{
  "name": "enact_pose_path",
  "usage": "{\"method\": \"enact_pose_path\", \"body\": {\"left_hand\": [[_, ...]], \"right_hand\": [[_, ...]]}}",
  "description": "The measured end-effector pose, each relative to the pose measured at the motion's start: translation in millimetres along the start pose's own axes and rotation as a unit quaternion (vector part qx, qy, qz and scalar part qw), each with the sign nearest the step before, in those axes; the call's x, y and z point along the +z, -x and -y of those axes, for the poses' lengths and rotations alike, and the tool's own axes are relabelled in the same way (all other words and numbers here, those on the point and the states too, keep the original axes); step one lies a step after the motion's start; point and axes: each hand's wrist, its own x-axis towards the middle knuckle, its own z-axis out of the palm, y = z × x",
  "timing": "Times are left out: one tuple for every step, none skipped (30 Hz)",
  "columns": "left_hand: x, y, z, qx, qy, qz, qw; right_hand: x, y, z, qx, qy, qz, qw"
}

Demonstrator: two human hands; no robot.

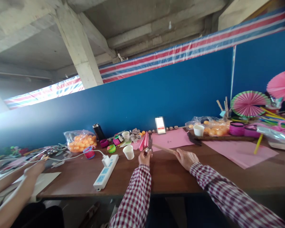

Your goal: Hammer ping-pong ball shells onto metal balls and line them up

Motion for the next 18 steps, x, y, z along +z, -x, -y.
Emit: {"method": "enact_pose_path", "body": {"left_hand": [[0.1, 0.1, -0.5, -0.001, 0.001, 0.000, 1.000], [0.3, 0.2, -0.9, -0.001, 0.002, -0.001, 1.000], [0.7, 0.2, -1.1, -0.002, 0.003, -0.003, 1.000], [1.1, 0.1, -1.3, -0.003, 0.004, -0.005, 1.000], [1.6, 0.0, -1.4, -0.004, 0.005, -0.007, 1.000], [1.9, 0.0, -1.5, -0.005, 0.006, -0.008, 1.000], [2.2, 0.0, -1.5, -0.007, 0.007, -0.007, 1.000], [2.4, 0.0, -1.5, -0.009, 0.007, -0.007, 1.000], [2.6, 0.1, -1.4, -0.011, 0.009, -0.006, 1.000], [2.6, 0.2, -1.3, -0.013, 0.010, -0.004, 1.000], [2.7, 0.2, -1.0, -0.014, 0.013, -0.003, 1.000], [2.9, 0.3, -0.6, -0.014, 0.017, -0.003, 1.000], [3.1, 0.2, -0.1, -0.014, 0.021, -0.002, 1.000], [3.3, 0.0, 0.5, -0.013, 0.026, -0.003, 1.000], [3.6, -0.2, 1.1, -0.012, 0.030, -0.006, 0.999], [3.8, -0.6, 1.8, -0.012, 0.033, -0.010, 0.999], [4.0, -1.1, 2.5, -0.011, 0.035, -0.015, 0.999], [4.0, -1.7, 3.2, -0.011, 0.037, -0.025, 0.999]], "right_hand": [[0.4, 0.0, -0.2, -0.001, 0.000, -0.001, 1.000], [0.6, 0.0, -0.3, -0.003, 0.000, -0.005, 1.000], [0.8, 0.1, -0.4, -0.005, 0.000, -0.009, 1.000], [0.9, 0.3, -0.5, -0.006, 0.001, -0.014, 1.000], [0.9, 0.4, -0.5, -0.006, 0.002, -0.018, 1.000], [0.9, 0.4, -0.5, -0.007, 0.003, -0.019, 1.000], [0.7, 0.5, -0.5, -0.009, 0.003, -0.019, 1.000], [0.5, 0.5, -0.5, -0.011, 0.003, -0.019, 1.000], [0.3, 0.4, -0.5, -0.011, 0.002, -0.019, 1.000], [0.1, 0.4, -0.5, -0.011, 0.001, -0.021, 1.000], [-0.1, 0.4, -0.5, -0.010, 0.000, -0.024, 1.000], [-0.2, 0.5, -0.5, -0.009, -0.001, -0.028, 1.000], [-0.3, 0.6, -0.4, -0.006, -0.002, -0.031, 0.999], [-0.4, 0.7, -0.4, -0.006, -0.003, -0.032, 0.999], [-0.3, 0.8, -0.3, -0.007, -0.005, -0.031, 0.999], [-0.3, 0.9, -0.2, -0.009, -0.006, -0.028, 1.000], [-0.2, 1.0, -0.1, -0.010, -0.006, -0.026, 1.000], [-0.1, 1.0, -0.1, -0.012, -0.006, -0.024, 1.000]]}}
